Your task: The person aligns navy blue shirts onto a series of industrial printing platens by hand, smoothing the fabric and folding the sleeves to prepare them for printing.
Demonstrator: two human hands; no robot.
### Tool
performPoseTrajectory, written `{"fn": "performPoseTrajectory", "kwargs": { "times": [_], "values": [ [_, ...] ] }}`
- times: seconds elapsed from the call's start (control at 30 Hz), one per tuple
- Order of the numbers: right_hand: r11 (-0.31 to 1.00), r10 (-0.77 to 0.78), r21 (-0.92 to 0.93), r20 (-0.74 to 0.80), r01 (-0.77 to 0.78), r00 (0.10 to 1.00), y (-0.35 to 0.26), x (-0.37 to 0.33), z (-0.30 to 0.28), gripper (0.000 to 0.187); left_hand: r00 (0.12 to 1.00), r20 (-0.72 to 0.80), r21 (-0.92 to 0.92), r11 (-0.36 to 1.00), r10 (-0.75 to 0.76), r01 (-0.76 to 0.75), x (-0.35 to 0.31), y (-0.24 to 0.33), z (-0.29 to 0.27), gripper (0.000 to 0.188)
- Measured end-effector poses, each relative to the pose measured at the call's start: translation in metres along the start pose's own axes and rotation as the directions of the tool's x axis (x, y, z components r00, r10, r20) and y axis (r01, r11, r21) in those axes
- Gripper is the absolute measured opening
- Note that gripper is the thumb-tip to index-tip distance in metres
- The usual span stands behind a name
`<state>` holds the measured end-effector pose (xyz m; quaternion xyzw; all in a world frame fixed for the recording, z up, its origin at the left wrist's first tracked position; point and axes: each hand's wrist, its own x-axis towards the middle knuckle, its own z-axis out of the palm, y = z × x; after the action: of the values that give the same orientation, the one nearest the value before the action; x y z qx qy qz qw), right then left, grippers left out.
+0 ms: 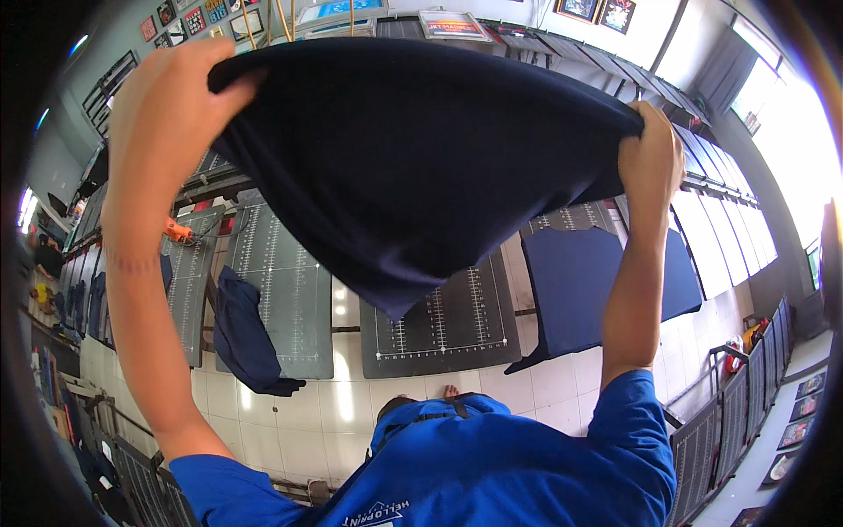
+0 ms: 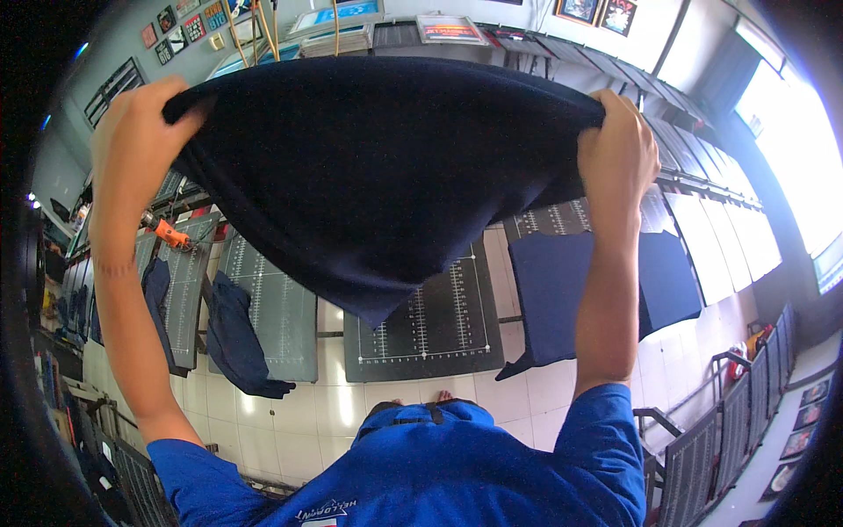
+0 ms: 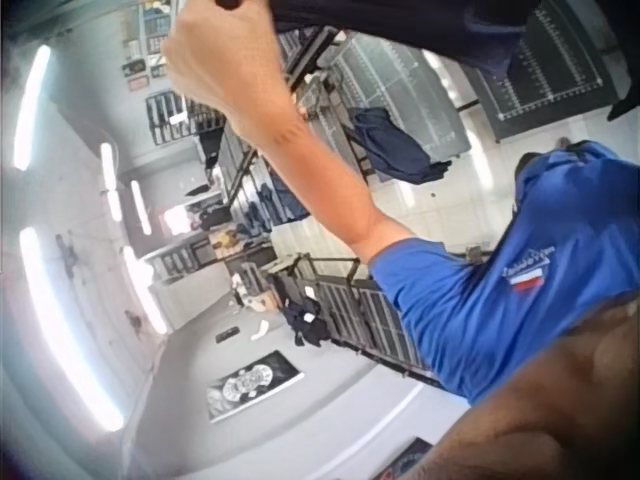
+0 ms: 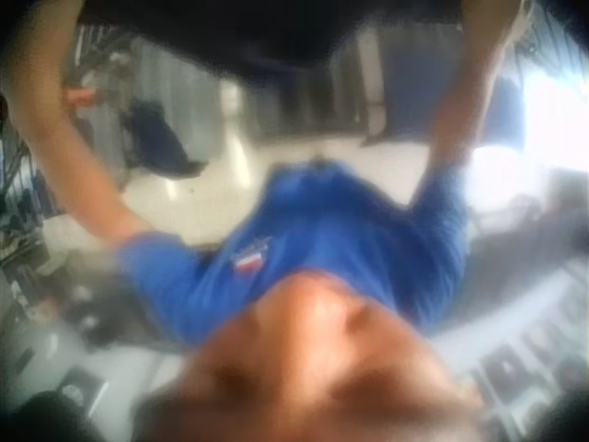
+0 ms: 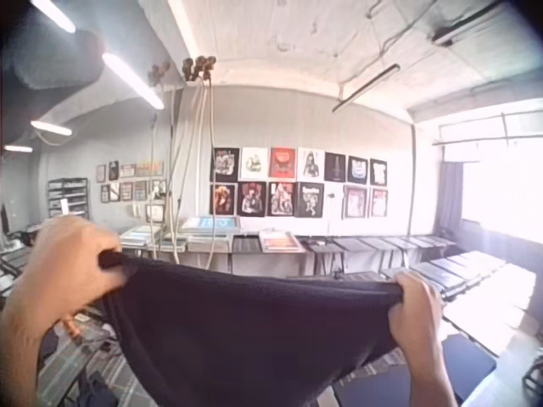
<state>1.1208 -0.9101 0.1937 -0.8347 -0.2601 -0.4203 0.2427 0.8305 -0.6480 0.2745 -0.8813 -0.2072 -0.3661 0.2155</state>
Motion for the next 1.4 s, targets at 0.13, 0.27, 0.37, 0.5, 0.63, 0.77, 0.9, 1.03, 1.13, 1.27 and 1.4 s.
{"fn": "performPoseTrajectory", "kwargs": {
  "times": [0.13, 0.27, 0.37, 0.5, 0.63, 0.77, 0.9, 1.03, 1.13, 1.27, 1.4],
  "values": [
    [0.979, 0.02, -0.2, 0.302, 0.043, 0.953, 0.018, 0.039, 0.071, 0.031, 0.939, 0.329, 0.169, 0.985, -0.101, 0.047, 0.017, -0.057, 0.085, 0.021],
    [0.968, -0.015, -0.236, 0.279, 0.083, 0.96, 0.057, 0.056, 0.135, 0.036, 0.93, 0.258, 0.049, 0.965, -0.26, 0.256, 0.027, -0.075, 0.178, 0.025],
    [0.993, 0.028, -0.119, 0.014, -0.027, 0.999, 0.035, 0.079, 0.099, 0.04, 0.941, -0.09, -0.199, 0.932, -0.325, 0.303, 0.035, -0.108, 0.162, 0.033],
    [0.966, -0.146, 0.149, -0.357, 0.21, 0.923, 0.086, 0.07, 0.0, 0.031, 0.866, -0.15, -0.639, 0.715, -0.477, 0.283, -0.002, -0.062, 0.085, 0.036],
    [0.917, 0.178, 0.376, -0.085, -0.134, 0.98, 0.097, -0.034, -0.061, 0.034, 0.833, -0.131, -0.89, 0.434, -0.538, 0.141, -0.118, -0.029, 0.058, 0.02],
    [0.905, 0.029, 0.413, 0.179, -0.102, 0.983, 0.107, -0.135, -0.071, 0.03, 0.854, 0.196, -0.975, -0.002, -0.482, 0.222, -0.221, 0.017, 0.068, 0.016],
    [0.842, 0.083, 0.453, 0.426, -0.293, 0.901, 0.12, -0.225, -0.016, 0.053, 0.754, 0.441, -0.745, 0.269, -0.487, 0.61, -0.311, 0.054, 0.111, 0.021],
    [0.838, 0.107, 0.391, 0.565, -0.38, 0.818, 0.136, -0.318, 0.032, 0.055, 0.662, 0.583, -0.592, 0.311, -0.471, 0.743, -0.407, 0.079, 0.166, 0.024],
    [0.877, 0.028, 0.339, 0.671, -0.34, 0.741, 0.145, -0.366, 0.033, 0.052, 0.627, 0.659, -0.506, 0.372, -0.415, 0.778, -0.466, 0.091, 0.172, 0.024],
    [0.887, -0.039, 0.191, 0.938, -0.421, 0.344, 0.174, -0.398, 0.007, 0.034, 0.353, 0.913, -0.276, 0.325, -0.206, 0.904, -0.519, 0.098, 0.154, 0.019],
    [0.834, -0.122, 0.203, 0.975, -0.513, 0.186, 0.168, -0.383, 0.04, 0.038, 0.361, 0.928, -0.321, 0.3, -0.087, 0.898, -0.536, 0.101, 0.195, 0.043]
  ]
}}
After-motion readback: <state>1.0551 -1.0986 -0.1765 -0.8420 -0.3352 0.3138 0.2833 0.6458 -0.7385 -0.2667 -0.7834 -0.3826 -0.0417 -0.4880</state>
